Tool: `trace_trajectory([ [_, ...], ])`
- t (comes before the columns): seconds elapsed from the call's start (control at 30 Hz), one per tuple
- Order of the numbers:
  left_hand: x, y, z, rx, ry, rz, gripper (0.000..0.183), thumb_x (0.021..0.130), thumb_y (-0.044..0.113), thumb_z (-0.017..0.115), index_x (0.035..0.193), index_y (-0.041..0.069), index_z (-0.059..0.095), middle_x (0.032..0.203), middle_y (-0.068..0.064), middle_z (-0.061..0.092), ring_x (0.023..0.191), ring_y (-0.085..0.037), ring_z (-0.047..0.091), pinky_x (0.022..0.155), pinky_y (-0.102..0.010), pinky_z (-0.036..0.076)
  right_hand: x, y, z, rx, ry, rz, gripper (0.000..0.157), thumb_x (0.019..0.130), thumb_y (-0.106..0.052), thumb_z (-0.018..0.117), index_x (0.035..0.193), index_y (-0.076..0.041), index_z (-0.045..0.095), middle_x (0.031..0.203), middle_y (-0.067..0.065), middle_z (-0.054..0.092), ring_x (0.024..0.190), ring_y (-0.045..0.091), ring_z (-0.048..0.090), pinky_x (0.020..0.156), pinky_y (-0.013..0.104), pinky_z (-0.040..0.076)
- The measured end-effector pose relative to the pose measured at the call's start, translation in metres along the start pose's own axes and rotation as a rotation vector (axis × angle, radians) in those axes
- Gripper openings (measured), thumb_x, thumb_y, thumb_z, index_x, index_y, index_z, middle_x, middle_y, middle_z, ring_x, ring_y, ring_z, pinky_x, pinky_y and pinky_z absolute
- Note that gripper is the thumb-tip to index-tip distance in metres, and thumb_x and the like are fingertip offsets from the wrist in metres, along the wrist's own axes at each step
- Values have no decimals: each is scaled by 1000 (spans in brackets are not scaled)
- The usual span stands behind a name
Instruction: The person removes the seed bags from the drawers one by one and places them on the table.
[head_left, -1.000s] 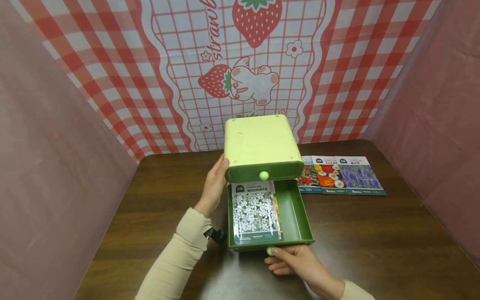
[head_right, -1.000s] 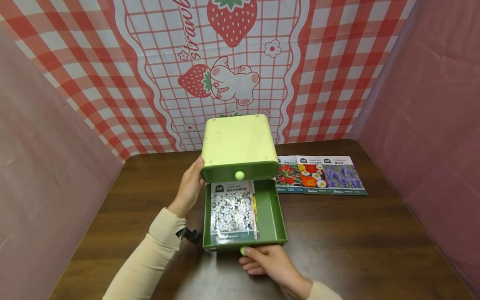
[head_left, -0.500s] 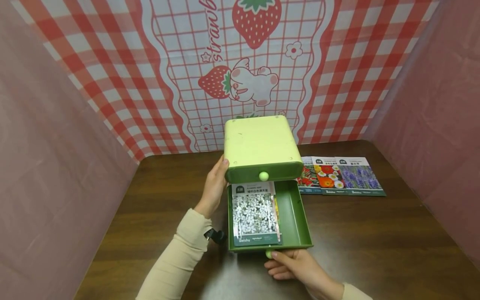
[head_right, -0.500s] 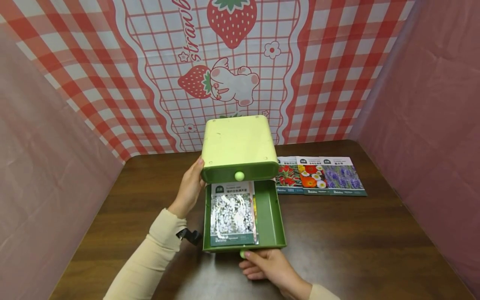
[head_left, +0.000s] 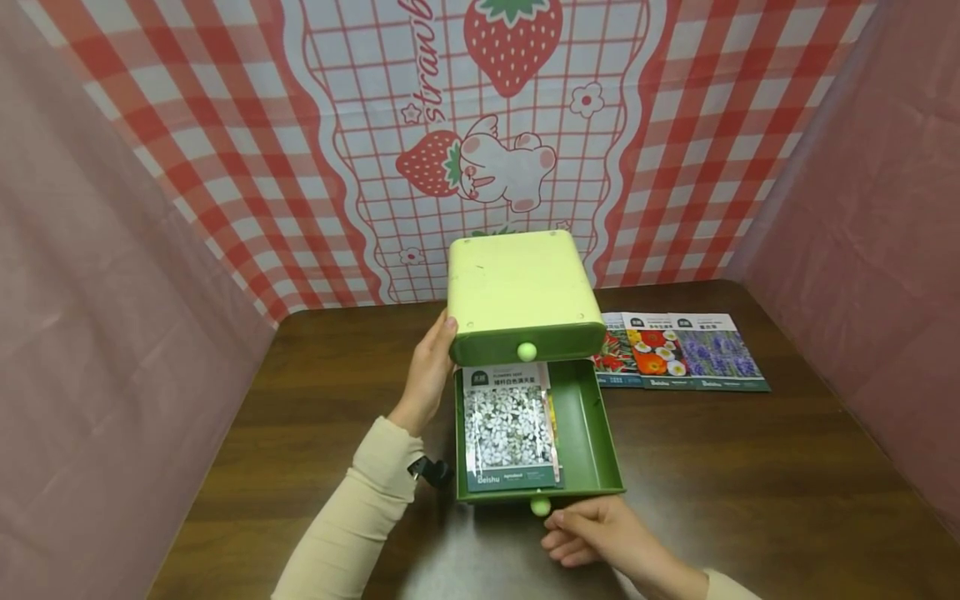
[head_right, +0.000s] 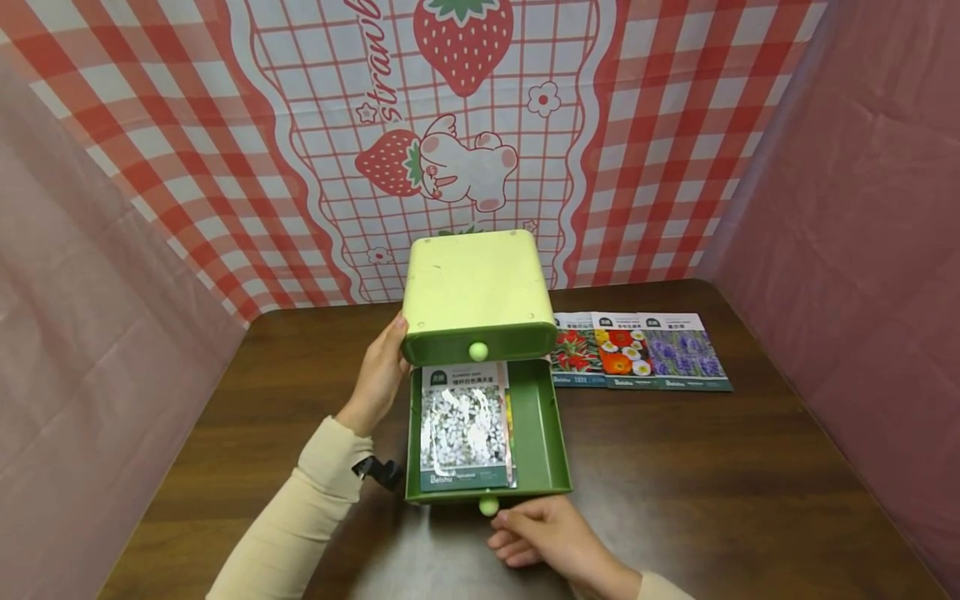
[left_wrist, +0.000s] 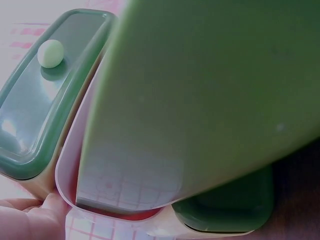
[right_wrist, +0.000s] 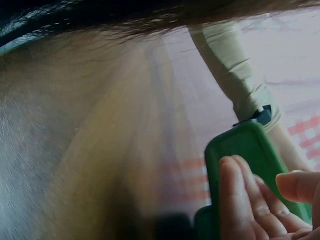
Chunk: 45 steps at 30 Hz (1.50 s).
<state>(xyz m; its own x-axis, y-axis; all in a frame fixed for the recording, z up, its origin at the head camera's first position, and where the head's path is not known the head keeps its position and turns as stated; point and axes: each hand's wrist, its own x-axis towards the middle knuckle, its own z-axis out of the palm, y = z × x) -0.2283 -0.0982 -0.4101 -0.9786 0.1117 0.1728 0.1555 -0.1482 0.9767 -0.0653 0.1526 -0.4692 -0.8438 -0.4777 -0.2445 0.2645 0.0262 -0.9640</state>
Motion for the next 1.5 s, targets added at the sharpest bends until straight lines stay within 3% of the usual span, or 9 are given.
trace_trajectory([
  [0.17, 0, 1, 0, 6, 5, -2, 58, 103, 43, 42, 154, 18, 32, 158, -2, 35, 138, -26, 45, 115, -44, 39, -11, -18, -4, -83, -47, -123, 39, 100, -13, 52, 105, 25, 58, 91, 19, 74, 78, 17, 74, 72, 44, 61],
  [0.3, 1, 1, 0, 8, 8, -8, 58, 103, 43, 42, 154, 19, 32, 158, -2, 35, 138, -26, 45, 114, -44, 39, -13, -37, -9, -168, -6, -265, 30, 101, -9, 51, 102, 20, 62, 89, 14, 75, 76, 12, 73, 69, 42, 62],
  [0.57, 1, 1, 0, -3, 2, -9, 58, 103, 43, 43, 155, 19, 31, 158, -3, 35, 136, -28, 47, 113, -44, 41, -8, -83, -20, -624, 370, -617, 15, 94, -3, 62, 91, -14, 73, 82, -3, 74, 74, 5, 68, 65, 21, 59],
  [0.67, 1, 1, 1, -3, -2, -7, 58, 104, 43, 42, 155, 19, 31, 158, -2, 35, 137, -28, 46, 114, -44, 40, -1, -95, -25, -751, 464, -736, 19, 90, 1, 66, 92, -17, 73, 86, -4, 73, 77, 1, 66, 64, 15, 56],
  [0.77, 1, 1, 0, 2, -2, -8, 58, 104, 43, 41, 155, 19, 30, 159, -2, 34, 138, -27, 46, 114, -44, 40, 9, -101, -30, -848, 493, -795, 18, 87, 1, 69, 95, -15, 72, 89, -4, 72, 77, 0, 64, 60, 13, 54],
  [0.87, 1, 0, 0, 1, 2, -9, 58, 104, 43, 41, 155, 19, 31, 159, -1, 34, 138, -27, 46, 114, -45, 40, 21, -104, -35, -970, 479, -782, 14, 90, -6, 69, 98, -17, 71, 93, -7, 71, 79, 1, 62, 61, 16, 54],
  [1.0, 1, -1, 0, -7, 5, -2, 57, 104, 42, 41, 155, 17, 31, 159, -4, 33, 138, -29, 45, 114, -46, 40, 38, -104, -38, -1131, 423, -688, 12, 94, -18, 66, 104, -16, 71, 102, -4, 70, 90, 10, 65, 71, 30, 57],
  [1.27, 1, -2, 1, -15, 5, -1, 58, 104, 41, 41, 155, 16, 30, 159, -5, 34, 137, -31, 46, 113, -46, 41, 64, -93, -36, -1363, 242, -501, 48, 93, -32, 67, 132, -5, 59, 125, 13, 62, 109, 26, 64, 88, 44, 57],
  [1.5, 1, -2, -1, -19, 7, 1, 57, 104, 40, 41, 155, 17, 30, 159, -4, 34, 138, -29, 45, 114, -45, 40, 75, -84, -32, -1441, 119, -378, 72, 91, -39, 68, 146, 0, 43, 144, 26, 46, 129, 39, 51, 100, 52, 51],
])
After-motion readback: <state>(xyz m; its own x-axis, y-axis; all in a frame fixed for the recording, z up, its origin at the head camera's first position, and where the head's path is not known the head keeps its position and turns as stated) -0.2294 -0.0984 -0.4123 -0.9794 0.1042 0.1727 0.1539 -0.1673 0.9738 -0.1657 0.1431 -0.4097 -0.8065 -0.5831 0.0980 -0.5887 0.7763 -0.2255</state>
